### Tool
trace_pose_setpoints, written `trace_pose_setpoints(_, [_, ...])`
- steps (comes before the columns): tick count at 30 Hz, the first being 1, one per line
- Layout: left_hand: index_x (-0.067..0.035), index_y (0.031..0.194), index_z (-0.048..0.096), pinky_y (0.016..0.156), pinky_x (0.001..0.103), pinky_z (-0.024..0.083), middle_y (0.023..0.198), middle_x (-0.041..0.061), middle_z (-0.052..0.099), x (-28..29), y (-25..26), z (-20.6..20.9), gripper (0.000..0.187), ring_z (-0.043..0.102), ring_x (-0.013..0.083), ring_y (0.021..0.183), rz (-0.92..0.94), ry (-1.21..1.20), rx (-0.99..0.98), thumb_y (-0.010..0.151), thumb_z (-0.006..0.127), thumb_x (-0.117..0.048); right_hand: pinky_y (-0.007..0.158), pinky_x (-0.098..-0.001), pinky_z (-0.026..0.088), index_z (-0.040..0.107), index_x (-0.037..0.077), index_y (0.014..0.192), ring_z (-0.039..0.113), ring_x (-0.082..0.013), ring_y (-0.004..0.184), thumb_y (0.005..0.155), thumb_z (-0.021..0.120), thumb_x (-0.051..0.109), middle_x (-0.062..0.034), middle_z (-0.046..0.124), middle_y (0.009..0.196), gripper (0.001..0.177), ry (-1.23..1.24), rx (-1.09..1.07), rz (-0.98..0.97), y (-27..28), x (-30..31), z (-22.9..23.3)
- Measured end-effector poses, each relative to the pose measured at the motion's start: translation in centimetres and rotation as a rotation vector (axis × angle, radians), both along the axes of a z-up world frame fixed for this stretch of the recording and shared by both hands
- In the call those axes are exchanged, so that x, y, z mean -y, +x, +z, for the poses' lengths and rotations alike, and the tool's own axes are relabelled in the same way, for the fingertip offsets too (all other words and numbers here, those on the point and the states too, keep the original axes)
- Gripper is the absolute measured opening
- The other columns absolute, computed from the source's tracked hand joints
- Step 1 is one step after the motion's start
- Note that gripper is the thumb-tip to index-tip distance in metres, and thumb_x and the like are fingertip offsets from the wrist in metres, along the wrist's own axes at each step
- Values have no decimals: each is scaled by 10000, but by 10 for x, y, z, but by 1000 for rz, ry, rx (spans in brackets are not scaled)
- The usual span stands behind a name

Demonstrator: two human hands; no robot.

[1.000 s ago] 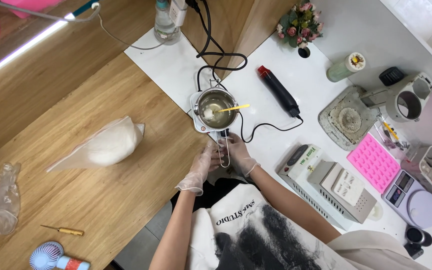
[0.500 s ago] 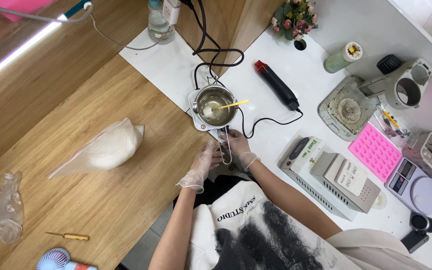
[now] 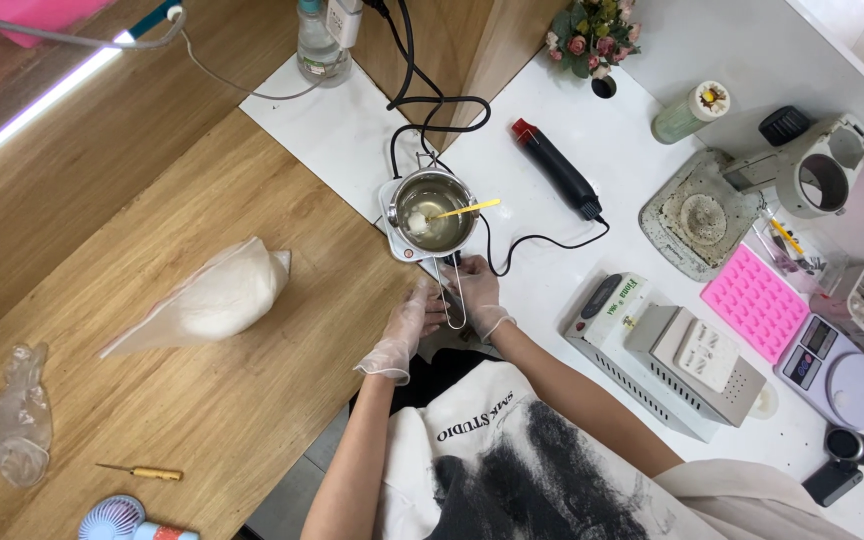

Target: Melt wax using a heat gun and prepare a mold for candle making.

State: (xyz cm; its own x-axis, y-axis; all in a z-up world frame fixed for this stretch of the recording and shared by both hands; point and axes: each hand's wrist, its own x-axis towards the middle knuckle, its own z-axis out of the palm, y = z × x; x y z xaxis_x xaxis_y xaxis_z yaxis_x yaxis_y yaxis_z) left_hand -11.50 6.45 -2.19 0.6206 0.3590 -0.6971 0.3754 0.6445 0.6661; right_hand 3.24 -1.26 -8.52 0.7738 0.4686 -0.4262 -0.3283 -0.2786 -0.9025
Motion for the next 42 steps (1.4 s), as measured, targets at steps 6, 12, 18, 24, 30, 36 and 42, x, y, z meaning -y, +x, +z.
trace_pose_setpoints(6, [-73,1267,656,836,328,542,1037,77,768,1,-1,-5,653,701,179,938,36,-8,1,983,427,-615,639,-235,498,604,18,928,560,-94,716,809,876,189,-28,639,813,343,-133,174,2,-4,-4,17])
trace_pose_setpoints(12, [-77,1279,643,843,343,538,1060,84,773,5,-2,-19,651,711,196,949,39,-2,-20,983,410,-608,660,-257,504,656,16,1121,587,-104,729,851,814,240,-48,681,878,385,-145,-106,59,13,1,16])
trace_pose_setpoints(18, [-89,1323,628,870,327,543,1096,90,767,12,-4,17,664,707,178,971,45,35,-22,984,411,-617,686,-253,544,683,-11,1269,610,-103,740,884,762,308,-54,724,942,506,-149,-181,208,28,2,3])
trace_pose_setpoints(24, [-85,1314,635,834,318,542,1077,103,767,25,-2,29,640,704,168,940,120,21,-9,984,438,-597,657,-318,517,595,-27,1082,592,-152,757,771,892,229,-107,686,928,500,-166,-131,84,28,-15,-24])
trace_pose_setpoints(30, [-81,1311,616,771,296,522,1071,93,763,42,-8,19,609,709,171,887,188,12,3,993,456,-575,715,-313,560,576,0,990,652,-181,807,692,934,348,-107,694,920,581,-294,112,-26,2,-20,16])
trace_pose_setpoints(36, [-79,1319,589,770,298,521,1097,77,755,57,-9,25,606,733,171,905,193,33,-20,982,465,-568,747,-298,545,607,-22,1083,647,-168,824,723,895,430,-84,691,940,645,-289,157,111,12,-6,16])
trace_pose_setpoints(42, [-79,1307,591,806,304,531,1097,95,752,71,-17,20,596,730,165,932,255,18,8,988,476,-569,705,-267,514,717,22,1108,629,-117,776,882,727,416,-37,734,928,455,-190,-26,258,17,0,25])
